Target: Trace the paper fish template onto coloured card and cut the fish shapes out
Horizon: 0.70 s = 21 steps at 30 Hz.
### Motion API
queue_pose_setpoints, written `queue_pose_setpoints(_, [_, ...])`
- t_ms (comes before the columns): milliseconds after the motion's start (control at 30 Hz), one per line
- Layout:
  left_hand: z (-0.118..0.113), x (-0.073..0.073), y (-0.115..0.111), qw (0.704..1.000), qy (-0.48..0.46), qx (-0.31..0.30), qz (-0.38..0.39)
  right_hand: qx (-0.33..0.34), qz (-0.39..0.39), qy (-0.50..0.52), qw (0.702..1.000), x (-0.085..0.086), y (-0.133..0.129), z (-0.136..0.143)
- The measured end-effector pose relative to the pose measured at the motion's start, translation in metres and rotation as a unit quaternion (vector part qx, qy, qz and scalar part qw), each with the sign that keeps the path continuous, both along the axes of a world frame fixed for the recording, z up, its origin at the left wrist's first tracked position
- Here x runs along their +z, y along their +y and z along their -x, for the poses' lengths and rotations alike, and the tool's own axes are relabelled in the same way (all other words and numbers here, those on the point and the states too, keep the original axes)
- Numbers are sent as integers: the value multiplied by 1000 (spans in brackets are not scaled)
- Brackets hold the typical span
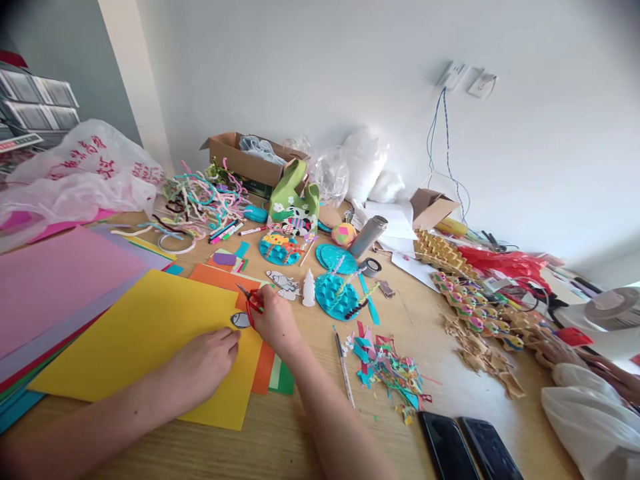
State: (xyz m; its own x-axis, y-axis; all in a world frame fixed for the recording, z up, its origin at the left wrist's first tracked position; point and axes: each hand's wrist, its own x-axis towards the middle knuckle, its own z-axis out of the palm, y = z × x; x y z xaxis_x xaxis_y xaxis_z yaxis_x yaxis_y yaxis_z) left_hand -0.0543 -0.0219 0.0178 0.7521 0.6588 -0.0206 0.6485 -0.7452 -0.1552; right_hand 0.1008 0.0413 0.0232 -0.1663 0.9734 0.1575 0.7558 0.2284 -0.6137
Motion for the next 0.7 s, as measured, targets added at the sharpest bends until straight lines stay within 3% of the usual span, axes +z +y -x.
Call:
queue_pose_setpoints(100, [0, 5, -1, 1000, 11, -7, 2, -20, -39, 49, 998, 2, -9, -15])
queue_pose_setpoints(200, [-1, 5, 0, 1000, 14, -4, -15, -32, -77, 106, 991, -10, -24, -28])
queue_pose_setpoints(367, [2, -12, 4, 998, -16, 52, -43, -52, -125, 113, 984, -34, -43, -39])
queue_pose_setpoints(567, [7, -26, 4, 993, -62, 103, -19, 143, -128, 21, 981, -28, -43, -40])
queue_pose_setpoints(700, [4, -25, 3, 991, -67, 118, -4, 190, -148, -21, 970, -26, -43, -38])
